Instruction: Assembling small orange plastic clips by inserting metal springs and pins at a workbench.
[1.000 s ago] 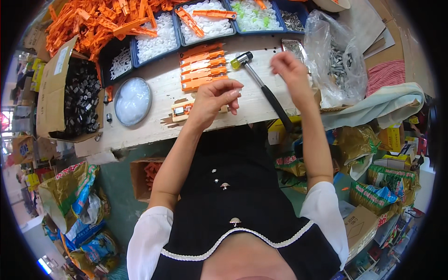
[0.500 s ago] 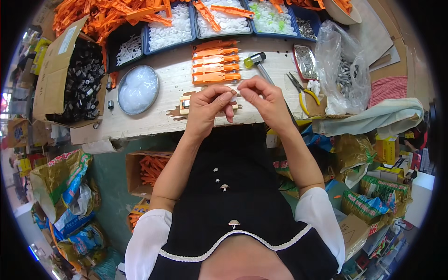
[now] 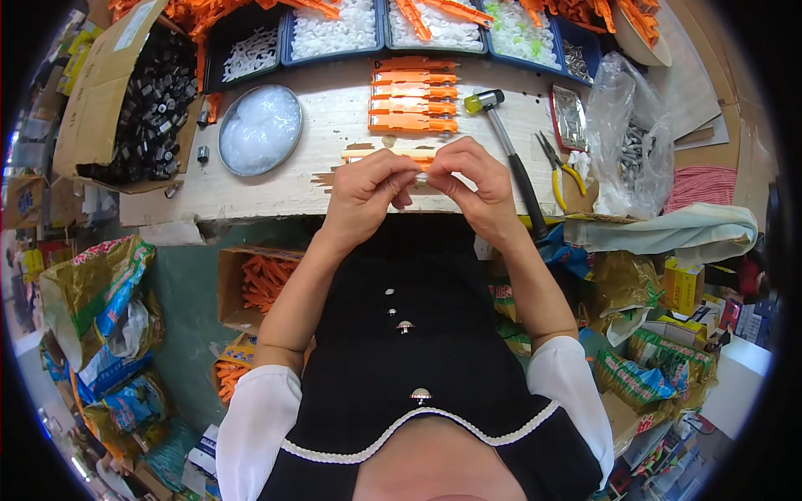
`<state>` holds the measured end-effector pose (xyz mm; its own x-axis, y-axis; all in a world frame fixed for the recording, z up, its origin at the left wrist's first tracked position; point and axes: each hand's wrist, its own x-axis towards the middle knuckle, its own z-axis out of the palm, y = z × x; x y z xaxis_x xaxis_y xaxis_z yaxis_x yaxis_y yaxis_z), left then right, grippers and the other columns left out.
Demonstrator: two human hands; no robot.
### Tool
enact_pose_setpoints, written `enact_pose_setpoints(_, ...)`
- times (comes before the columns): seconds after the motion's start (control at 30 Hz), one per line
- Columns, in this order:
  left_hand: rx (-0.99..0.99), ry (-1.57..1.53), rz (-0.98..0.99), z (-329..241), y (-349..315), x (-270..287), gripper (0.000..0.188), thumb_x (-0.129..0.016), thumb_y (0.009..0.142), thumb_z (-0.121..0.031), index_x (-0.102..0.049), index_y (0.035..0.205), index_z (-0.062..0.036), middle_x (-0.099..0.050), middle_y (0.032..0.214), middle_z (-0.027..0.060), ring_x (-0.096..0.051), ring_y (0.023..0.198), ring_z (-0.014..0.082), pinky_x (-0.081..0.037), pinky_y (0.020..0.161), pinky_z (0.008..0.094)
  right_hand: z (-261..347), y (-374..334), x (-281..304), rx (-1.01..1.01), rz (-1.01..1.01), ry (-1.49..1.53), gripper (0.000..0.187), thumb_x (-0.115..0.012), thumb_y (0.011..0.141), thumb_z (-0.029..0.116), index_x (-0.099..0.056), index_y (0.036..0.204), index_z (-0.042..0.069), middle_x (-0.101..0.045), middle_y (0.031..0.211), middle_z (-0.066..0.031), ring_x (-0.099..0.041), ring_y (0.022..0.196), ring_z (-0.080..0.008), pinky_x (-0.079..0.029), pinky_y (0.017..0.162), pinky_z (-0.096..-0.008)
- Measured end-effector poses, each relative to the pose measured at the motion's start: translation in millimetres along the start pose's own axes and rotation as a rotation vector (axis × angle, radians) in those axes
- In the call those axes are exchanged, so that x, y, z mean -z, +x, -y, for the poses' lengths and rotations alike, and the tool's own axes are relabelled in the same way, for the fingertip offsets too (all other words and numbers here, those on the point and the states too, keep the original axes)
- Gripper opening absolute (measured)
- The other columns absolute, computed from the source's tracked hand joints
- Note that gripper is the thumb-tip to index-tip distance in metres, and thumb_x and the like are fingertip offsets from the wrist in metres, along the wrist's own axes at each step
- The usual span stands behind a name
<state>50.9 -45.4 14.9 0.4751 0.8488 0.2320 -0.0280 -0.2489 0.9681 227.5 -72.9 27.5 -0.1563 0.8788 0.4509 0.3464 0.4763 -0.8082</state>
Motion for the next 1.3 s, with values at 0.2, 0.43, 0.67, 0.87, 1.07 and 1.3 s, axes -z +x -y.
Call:
enact_pose_setpoints(0.2, -0.296, 0.365, 0.139, -4.7, 3.0, 10.7, 0.031, -0.050, 0.066, 0.015, -0.058, 0.091, -0.0016, -0.054, 0.073, 0.0084, -0.056, 0.064, 0.0198, -0.045, 0.056, 0.0279, 1.5, -0.8, 6.7, 0.082, 0.132, -0.034, 0.018, -0.067, 0.067, -0.003, -0.060, 0.082, 0.005, -0.058, 0.080, -0.0035, -0.053, 0.078, -0.0177, -0.040, 0.071, -0.0290)
enact_pose_setpoints(0.43, -0.284, 0.398, 0.260, -9.0, -0.4, 16.2, 0.029, -0.051, 0.064, 0.013, -0.056, 0.089, -0.0020, -0.054, 0.076, 0.0091, -0.056, 0.070, 0.0253, -0.045, 0.059, 0.0325, 0.6, -6.6, 8.6, 0.022, 0.179, 0.050, 0.018, -0.067, 0.067, -0.004, -0.060, 0.081, 0.004, -0.058, 0.080, -0.0038, -0.053, 0.078, -0.0175, -0.041, 0.071, -0.0281)
enact_pose_setpoints(0.67, -0.322, 0.404, 0.282, -13.4, -0.6, 18.7, 0.035, -0.053, 0.064, 0.016, -0.060, 0.091, -0.0029, -0.058, 0.078, 0.0073, -0.059, 0.068, 0.0206, -0.047, 0.057, 0.0287, -2.0, -7.4, 9.5, -0.122, 0.282, 0.281, 0.013, -0.064, 0.072, -0.003, -0.058, 0.082, 0.002, -0.056, 0.082, -0.0051, -0.052, 0.080, -0.0169, -0.041, 0.073, -0.0267)
enact_pose_setpoints(0.87, -0.250, 0.273, 0.168, -10.0, -3.9, 18.1, 0.028, -0.055, 0.065, 0.015, -0.062, 0.088, -0.0003, -0.059, 0.075, 0.0070, -0.059, 0.065, 0.0168, -0.048, 0.052, 0.0252, -3.3, -11.2, 6.5, -0.182, 0.235, 0.300, 0.009, -0.062, 0.076, 0.000, -0.057, 0.083, 0.001, -0.054, 0.085, -0.0052, -0.052, 0.080, -0.0151, -0.041, 0.073, -0.0261)
enact_pose_setpoints(1.07, -0.211, 0.317, 0.057, -10.6, -6.6, 13.4, 0.011, -0.059, 0.076, 0.006, -0.063, 0.085, 0.0018, -0.059, 0.069, 0.0068, -0.056, 0.053, 0.0110, -0.045, 0.046, 0.0204, 0.6, -19.6, -2.5, -0.418, 0.095, 0.388, 0.010, -0.058, 0.084, 0.008, -0.056, 0.089, -0.001, -0.054, 0.084, -0.0035, -0.052, 0.077, -0.0091, -0.042, 0.069, -0.0204)
enact_pose_setpoints(1.3, -0.154, 0.314, -0.081, -8.1, -11.8, 4.8, 0.005, -0.063, 0.077, 0.000, -0.062, 0.080, 0.0031, -0.059, 0.068, 0.0054, -0.054, 0.051, 0.0080, -0.042, 0.045, 0.0192, -1.4, -21.9, -11.0, -0.400, -0.028, 0.318, 0.013, -0.057, 0.086, 0.012, -0.056, 0.090, 0.000, -0.055, 0.081, -0.0015, -0.051, 0.076, -0.0064, -0.041, 0.067, -0.0188)
